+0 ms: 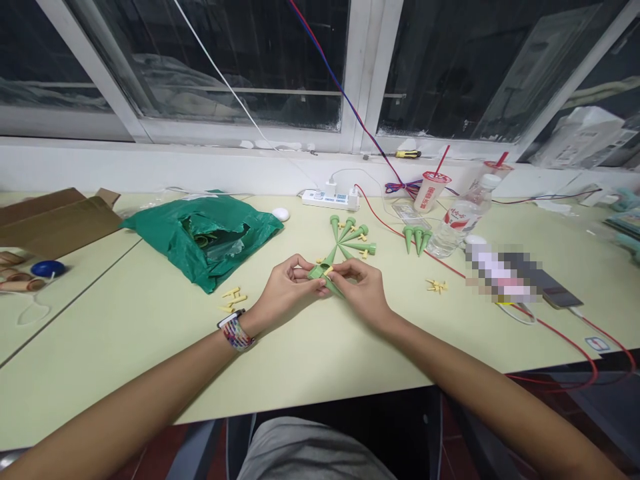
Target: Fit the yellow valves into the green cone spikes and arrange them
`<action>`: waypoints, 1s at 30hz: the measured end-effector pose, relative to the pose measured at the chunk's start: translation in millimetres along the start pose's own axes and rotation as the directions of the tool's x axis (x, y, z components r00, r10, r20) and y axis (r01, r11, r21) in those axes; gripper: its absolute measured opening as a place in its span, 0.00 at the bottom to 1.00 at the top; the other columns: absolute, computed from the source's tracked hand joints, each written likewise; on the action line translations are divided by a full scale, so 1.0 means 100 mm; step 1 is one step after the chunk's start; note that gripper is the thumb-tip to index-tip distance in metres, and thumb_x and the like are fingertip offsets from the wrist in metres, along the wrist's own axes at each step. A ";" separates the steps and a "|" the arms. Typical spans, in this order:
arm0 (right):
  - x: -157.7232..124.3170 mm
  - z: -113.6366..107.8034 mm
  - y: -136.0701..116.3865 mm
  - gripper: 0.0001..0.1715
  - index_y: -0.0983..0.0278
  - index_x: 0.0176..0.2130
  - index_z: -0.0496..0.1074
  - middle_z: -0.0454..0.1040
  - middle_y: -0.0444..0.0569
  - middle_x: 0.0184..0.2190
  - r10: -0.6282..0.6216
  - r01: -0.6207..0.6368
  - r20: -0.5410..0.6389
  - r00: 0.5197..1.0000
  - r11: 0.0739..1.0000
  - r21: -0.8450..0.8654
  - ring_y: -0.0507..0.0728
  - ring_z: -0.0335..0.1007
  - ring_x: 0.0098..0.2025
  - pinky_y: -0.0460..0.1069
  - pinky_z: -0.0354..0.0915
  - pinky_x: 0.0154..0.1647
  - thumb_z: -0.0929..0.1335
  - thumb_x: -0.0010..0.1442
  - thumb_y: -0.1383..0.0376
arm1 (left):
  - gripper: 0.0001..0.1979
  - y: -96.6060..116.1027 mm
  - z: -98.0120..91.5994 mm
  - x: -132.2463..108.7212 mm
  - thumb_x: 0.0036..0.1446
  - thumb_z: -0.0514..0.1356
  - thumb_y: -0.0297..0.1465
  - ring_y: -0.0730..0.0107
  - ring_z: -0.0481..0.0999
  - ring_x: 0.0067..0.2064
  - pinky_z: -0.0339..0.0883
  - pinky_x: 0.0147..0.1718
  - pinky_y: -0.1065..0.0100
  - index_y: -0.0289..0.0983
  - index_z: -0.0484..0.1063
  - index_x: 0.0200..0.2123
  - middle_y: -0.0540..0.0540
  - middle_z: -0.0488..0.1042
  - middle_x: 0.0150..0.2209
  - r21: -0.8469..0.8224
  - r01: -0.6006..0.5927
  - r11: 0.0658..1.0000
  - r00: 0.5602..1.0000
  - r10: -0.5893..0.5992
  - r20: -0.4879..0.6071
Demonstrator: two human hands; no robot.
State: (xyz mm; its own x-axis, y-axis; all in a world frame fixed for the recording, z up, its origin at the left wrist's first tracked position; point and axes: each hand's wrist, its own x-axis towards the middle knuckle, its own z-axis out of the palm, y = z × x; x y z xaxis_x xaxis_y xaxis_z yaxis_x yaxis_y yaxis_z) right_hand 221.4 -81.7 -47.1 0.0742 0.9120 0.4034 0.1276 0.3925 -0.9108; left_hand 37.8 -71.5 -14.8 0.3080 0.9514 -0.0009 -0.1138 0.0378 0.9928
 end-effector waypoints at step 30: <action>0.08 -2.12 -0.23 0.11 0.61 0.36 0.84 0.80 0.55 0.41 0.193 -0.015 0.050 0.980 0.322 -0.947 0.66 0.73 0.48 0.54 0.65 0.46 0.69 0.59 0.65 | 0.21 -0.08 -0.08 0.16 0.56 0.73 0.37 0.63 0.83 0.40 0.77 0.45 0.62 0.38 0.74 0.50 0.45 0.81 0.40 0.018 -0.103 0.994 0.992 0.102 0.078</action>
State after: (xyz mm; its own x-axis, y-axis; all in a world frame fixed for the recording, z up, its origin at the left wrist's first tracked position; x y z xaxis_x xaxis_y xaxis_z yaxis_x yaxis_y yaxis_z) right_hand 429.1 -108.7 -4.6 0.0478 0.9754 0.2154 0.9763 0.0000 -0.2165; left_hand 36.5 -53.8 -23.5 0.3671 0.9238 0.1092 -0.1275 -0.0663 0.9896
